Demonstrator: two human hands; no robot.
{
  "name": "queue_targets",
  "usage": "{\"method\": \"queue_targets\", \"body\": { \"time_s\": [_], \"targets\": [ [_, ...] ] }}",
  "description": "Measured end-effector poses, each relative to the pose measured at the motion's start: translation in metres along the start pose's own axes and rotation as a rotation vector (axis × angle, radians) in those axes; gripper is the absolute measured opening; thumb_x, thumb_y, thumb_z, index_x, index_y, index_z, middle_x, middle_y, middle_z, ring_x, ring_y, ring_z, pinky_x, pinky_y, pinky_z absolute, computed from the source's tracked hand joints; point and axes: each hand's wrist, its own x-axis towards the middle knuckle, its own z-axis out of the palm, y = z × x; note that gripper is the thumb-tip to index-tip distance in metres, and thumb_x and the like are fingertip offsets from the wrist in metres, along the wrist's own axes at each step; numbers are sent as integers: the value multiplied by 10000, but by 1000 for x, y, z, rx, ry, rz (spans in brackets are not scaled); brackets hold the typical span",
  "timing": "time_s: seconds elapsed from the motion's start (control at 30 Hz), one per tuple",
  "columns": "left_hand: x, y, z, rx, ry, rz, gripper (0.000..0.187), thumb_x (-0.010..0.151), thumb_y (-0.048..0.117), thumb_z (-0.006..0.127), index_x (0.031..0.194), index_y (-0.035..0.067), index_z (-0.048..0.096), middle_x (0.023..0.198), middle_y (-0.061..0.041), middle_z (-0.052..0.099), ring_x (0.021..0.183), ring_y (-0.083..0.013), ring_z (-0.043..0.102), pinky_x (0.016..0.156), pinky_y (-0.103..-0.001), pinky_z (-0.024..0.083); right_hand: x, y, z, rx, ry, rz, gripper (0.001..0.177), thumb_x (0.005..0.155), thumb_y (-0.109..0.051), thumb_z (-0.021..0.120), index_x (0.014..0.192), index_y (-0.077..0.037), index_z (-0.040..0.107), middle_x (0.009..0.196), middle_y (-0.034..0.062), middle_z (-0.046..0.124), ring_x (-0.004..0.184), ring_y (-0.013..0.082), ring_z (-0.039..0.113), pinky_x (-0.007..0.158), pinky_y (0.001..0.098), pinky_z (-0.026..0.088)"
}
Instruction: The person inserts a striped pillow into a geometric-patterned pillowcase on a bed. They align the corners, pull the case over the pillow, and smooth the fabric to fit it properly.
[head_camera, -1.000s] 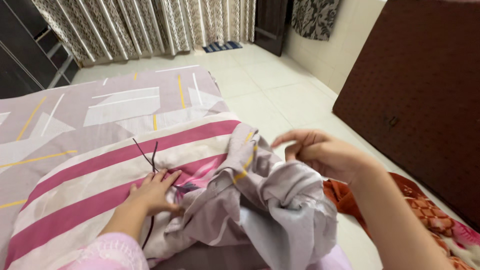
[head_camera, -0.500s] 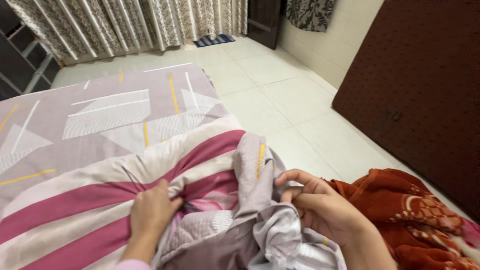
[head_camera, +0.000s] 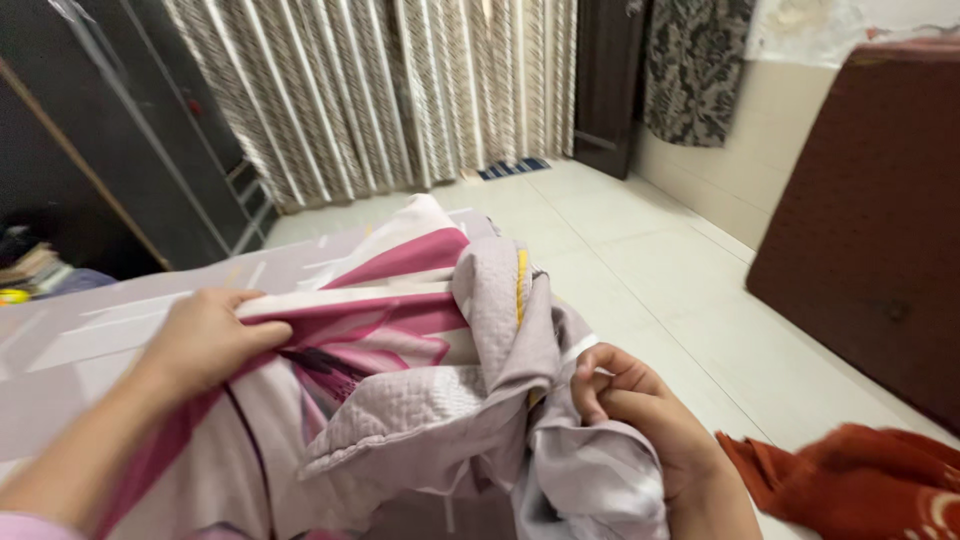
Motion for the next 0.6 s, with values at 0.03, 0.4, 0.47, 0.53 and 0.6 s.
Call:
{"method": "queue_targets", "body": {
  "time_s": [0.03,0.4,0.47,0.53,0.6],
  "targets": [
    [3,-6,-22,26,-57,-22,441,704,381,788,1080,152,819,894,-141,796,841,-307,772,816,-402,610,2,-3,8,10,-75,-24,401,902,143,532,1276,9,588,836,114,659,741,166,648,710,292,572],
    [-17,-59,-77,195,-555,-280,368,788,383,834,1106,211,766,986,-35,799,779,-183,783,666,-357,571,54,-18,120,-246,-101,286,525,878,95,421,1371,-68,499,837,105,673,611,140,633,548,223,531],
    [-33,-45,-39,-23,-662,-227,459,779,432,837,1176,224,735,989,-73,812,827,-196,711,688,-361,533,60,-13,124,-318,-57,323,547,817,146,409,1316,-14,564,750,64,609,574,95,554,506,198,462],
    [-55,-20,-6,-180,-763,-236,551,758,461,794,1272,289,694,1095,4,807,1030,-91,722,831,-353,567,65,-13,120,-361,-24,323,519,781,167,403,1231,12,610,669,18,533,524,69,473,454,193,391],
    [-81,14,22,-375,-830,-216,693,709,411,843,1359,372,604,1202,83,702,1124,-101,650,933,-345,546,70,-17,110,-377,0,290,442,771,159,402,1114,10,637,591,-33,444,461,63,390,392,208,318]
  ]
}}
